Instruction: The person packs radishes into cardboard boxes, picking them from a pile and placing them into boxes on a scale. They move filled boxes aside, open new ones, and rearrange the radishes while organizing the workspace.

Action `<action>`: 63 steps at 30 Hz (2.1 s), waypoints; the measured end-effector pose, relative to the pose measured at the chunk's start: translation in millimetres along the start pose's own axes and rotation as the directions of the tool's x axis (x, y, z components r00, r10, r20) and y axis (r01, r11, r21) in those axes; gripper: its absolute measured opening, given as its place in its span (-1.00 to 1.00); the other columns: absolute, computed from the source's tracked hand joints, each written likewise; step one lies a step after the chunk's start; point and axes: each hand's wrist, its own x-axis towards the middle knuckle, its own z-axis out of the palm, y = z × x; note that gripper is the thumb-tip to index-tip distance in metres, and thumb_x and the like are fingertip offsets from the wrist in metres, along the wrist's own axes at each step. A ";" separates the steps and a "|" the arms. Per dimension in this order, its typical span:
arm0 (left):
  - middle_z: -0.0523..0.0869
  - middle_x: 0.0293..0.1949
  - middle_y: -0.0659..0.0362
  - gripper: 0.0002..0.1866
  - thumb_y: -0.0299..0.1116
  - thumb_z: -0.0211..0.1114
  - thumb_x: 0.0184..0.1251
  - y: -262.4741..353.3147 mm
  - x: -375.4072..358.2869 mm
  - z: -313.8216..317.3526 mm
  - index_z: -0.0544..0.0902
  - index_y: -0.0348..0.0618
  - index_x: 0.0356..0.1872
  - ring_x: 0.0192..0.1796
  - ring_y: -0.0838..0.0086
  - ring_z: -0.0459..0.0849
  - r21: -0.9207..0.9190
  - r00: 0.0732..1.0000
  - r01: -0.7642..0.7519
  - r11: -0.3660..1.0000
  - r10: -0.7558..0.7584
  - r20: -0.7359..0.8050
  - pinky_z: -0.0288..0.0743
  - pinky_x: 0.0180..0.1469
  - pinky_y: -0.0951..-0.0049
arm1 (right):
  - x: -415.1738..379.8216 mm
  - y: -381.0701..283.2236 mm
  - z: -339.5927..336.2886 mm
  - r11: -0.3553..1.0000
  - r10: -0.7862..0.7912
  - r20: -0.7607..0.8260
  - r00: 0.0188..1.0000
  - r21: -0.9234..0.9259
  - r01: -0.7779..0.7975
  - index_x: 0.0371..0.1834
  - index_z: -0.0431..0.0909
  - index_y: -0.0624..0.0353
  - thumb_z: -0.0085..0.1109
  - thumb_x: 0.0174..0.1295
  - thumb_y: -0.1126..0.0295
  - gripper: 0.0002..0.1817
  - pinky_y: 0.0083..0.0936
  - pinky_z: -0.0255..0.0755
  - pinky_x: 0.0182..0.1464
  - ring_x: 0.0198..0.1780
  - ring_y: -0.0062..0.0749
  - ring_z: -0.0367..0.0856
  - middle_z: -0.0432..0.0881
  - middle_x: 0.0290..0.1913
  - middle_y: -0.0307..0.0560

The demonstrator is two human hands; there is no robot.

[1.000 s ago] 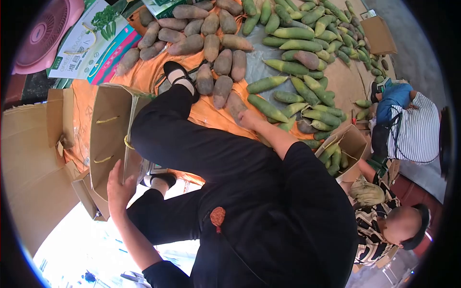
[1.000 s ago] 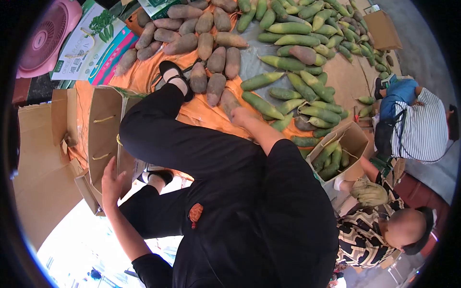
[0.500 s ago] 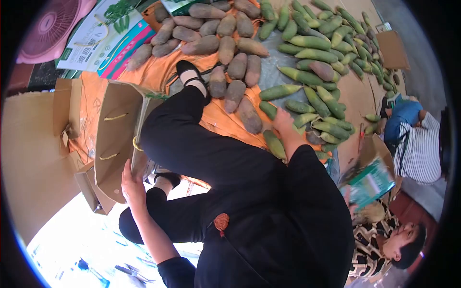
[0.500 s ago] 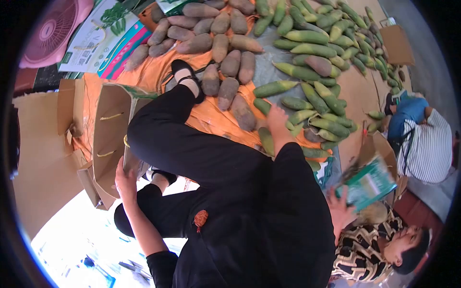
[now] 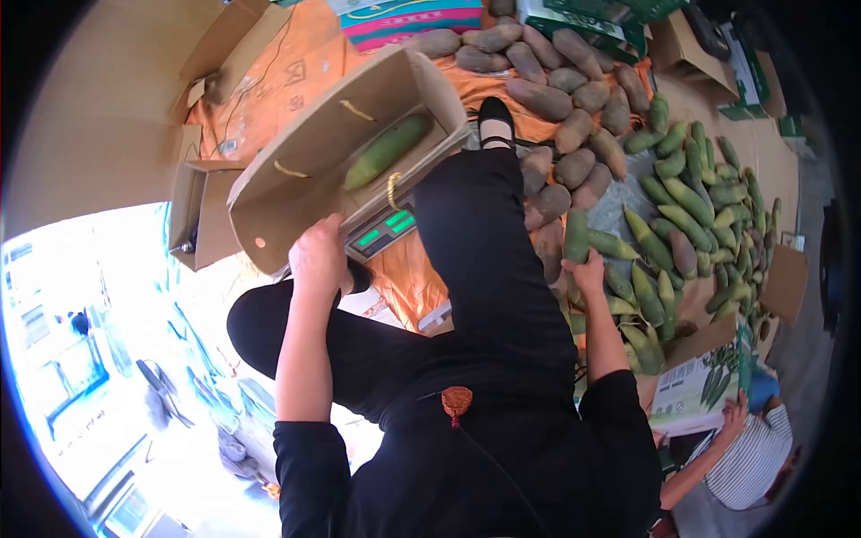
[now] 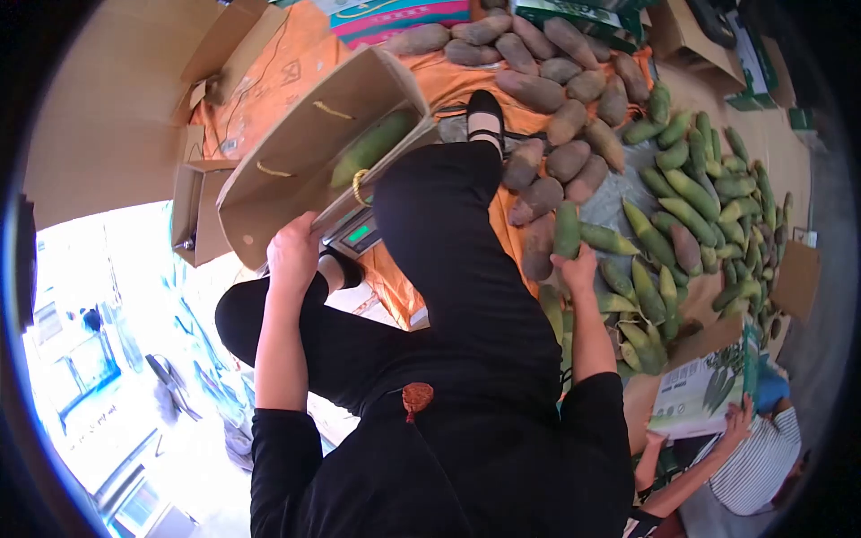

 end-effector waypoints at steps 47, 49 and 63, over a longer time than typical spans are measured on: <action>0.61 -0.38 -0.17 -0.85 -0.39 0.15 0.17 -0.9 8.2 -2.0 0.57 -0.24 -0.30 -0.23 -0.10 0.56 -0.060 0.995 -0.080 0.995 0.083 0.050 0.40 -0.21 0.07 | 30.6 -322.0 -97.5 0.492 -0.795 -0.135 0.591 0.426 0.759 -0.06 0.58 0.25 0.25 0.08 0.29 -0.62 -0.54 0.51 -0.20 -0.25 -0.50 0.63 0.66 -0.22 -0.09; 0.61 -0.38 -0.17 -0.85 -0.40 0.15 0.17 -0.5 8.2 -2.0 0.57 -0.25 -0.31 -0.24 -0.10 0.56 -0.063 0.995 -0.090 0.994 0.093 0.041 0.40 -0.21 0.08 | 71.1 -241.8 -84.5 0.753 -0.493 -0.073 0.867 0.464 0.467 -0.03 0.54 0.21 0.20 0.18 0.33 -0.68 -0.63 0.44 -0.30 -0.30 -0.58 0.53 0.59 -0.28 -0.20; 0.61 -0.44 -0.13 -0.85 -0.44 0.21 0.14 -2.9 9.8 2.8 0.60 -0.24 -0.27 -0.31 -0.01 0.60 -0.143 0.997 0.011 0.990 0.000 0.076 0.44 -0.26 0.22 | 74.2 49.3 12.3 0.100 0.774 0.239 0.587 0.869 -0.485 0.08 0.34 0.12 0.33 0.06 0.04 -0.39 -0.01 0.44 -0.14 -0.15 -0.18 0.47 0.39 0.02 -0.04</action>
